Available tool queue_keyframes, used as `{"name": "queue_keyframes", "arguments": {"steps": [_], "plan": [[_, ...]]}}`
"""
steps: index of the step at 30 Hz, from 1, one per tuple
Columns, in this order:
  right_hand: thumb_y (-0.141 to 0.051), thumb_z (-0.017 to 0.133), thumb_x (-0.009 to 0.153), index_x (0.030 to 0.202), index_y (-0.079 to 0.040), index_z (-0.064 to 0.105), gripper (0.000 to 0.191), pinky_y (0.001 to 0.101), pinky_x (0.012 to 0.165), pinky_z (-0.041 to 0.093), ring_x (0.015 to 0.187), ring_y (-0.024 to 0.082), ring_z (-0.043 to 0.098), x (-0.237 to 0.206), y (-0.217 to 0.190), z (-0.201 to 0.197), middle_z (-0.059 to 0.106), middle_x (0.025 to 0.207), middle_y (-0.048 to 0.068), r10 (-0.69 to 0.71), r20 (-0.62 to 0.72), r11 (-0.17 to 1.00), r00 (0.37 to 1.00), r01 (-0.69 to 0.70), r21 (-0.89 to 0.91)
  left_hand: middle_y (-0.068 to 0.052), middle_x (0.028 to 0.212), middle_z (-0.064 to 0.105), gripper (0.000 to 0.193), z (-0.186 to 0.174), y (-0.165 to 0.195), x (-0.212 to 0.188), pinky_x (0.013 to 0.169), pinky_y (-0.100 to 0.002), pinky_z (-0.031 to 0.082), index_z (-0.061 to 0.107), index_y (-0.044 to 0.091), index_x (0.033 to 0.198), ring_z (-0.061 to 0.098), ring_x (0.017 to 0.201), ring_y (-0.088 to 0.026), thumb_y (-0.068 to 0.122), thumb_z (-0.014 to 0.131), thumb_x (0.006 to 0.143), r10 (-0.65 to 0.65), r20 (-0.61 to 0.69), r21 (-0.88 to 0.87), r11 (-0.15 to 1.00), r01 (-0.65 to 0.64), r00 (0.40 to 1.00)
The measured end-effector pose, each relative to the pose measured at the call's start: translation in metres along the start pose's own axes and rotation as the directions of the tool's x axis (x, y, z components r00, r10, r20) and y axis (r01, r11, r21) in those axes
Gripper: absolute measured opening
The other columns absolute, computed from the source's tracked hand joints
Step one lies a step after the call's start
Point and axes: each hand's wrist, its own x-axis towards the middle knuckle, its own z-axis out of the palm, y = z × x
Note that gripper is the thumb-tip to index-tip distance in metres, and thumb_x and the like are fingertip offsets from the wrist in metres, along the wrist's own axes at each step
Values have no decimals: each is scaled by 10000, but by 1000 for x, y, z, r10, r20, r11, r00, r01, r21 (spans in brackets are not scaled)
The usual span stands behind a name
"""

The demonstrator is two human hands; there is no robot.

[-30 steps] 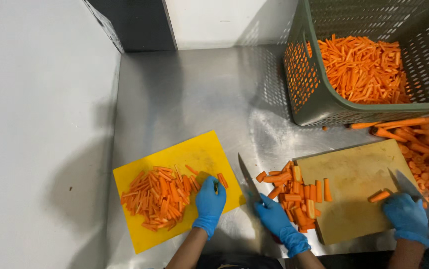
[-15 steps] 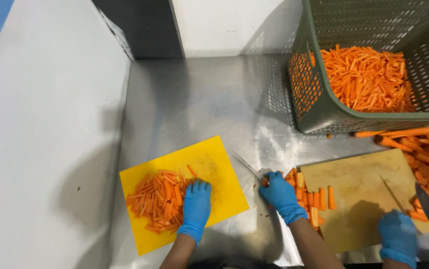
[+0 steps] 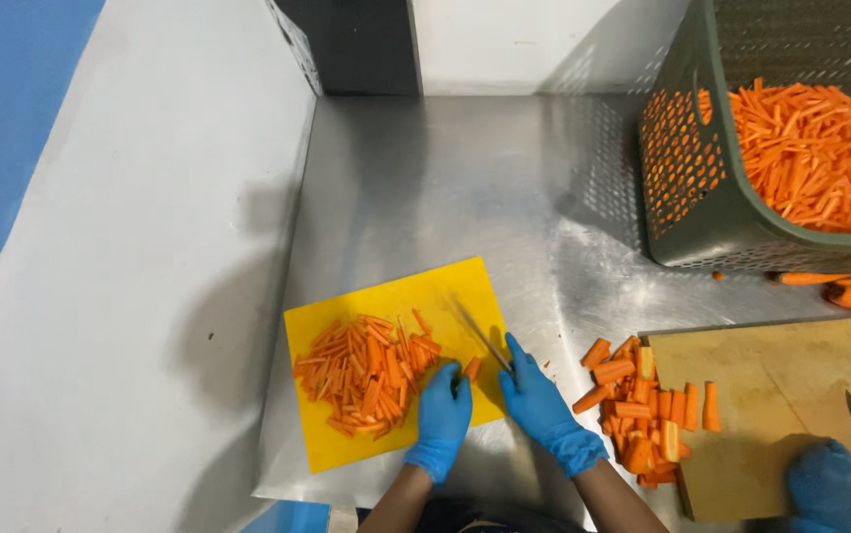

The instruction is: The person slices peeled carrots into thin strips on a yellow cutting board using a knife. The strips are gathered and placed into a green basket. A second person also chops carrots on a separate board nearby.

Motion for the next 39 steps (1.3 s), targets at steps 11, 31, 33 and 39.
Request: {"name": "queue_keyframes", "arguments": {"steps": [11, 31, 33, 39], "plan": [[-120, 520, 952, 1609, -246, 244, 723, 493, 684, 550, 726, 439, 692, -83, 31, 35, 684, 886, 289, 102, 59, 994, 993, -99, -42, -205, 708, 716, 252, 21, 16, 31, 647, -440, 574, 748, 18, 809, 747, 661, -355, 266, 728, 849, -174, 182, 30, 985, 171, 968], [-66, 500, 868, 1631, -281, 133, 873, 524, 644, 541, 650, 397, 680, -78, 25, 24, 684, 763, 228, 259, 263, 935, 929, -172, -312, -205, 793, 730, 143, 28, -5, 32, 673, -443, 572, 744, 14, 856, 739, 751, -368, 150, 756, 816, -106, 171, 11, 994, 106, 979], [-61, 497, 886, 1642, -302, 136, 872, 524, 650, 532, 648, 409, 669, -72, 31, 32, 674, 742, 258, 301, 269, 932, 915, -222, -288, -207, 796, 728, 141, 29, -6, 31, 669, -447, 570, 744, 13, 852, 735, 752, -374, 149, 759, 816, -91, 156, 21, 996, 89, 984], [-179, 523, 999, 1680, -351, 198, 774, 310, 535, 490, 547, 110, 526, -61, 54, 25, 615, 721, 19, 369, 496, 600, 786, -609, 519, -184, 707, 712, 159, 26, -2, 29, 620, -450, 579, 703, 17, 837, 747, 637, -340, 172, 703, 873, -199, 232, -53, 975, 217, 952]]}}
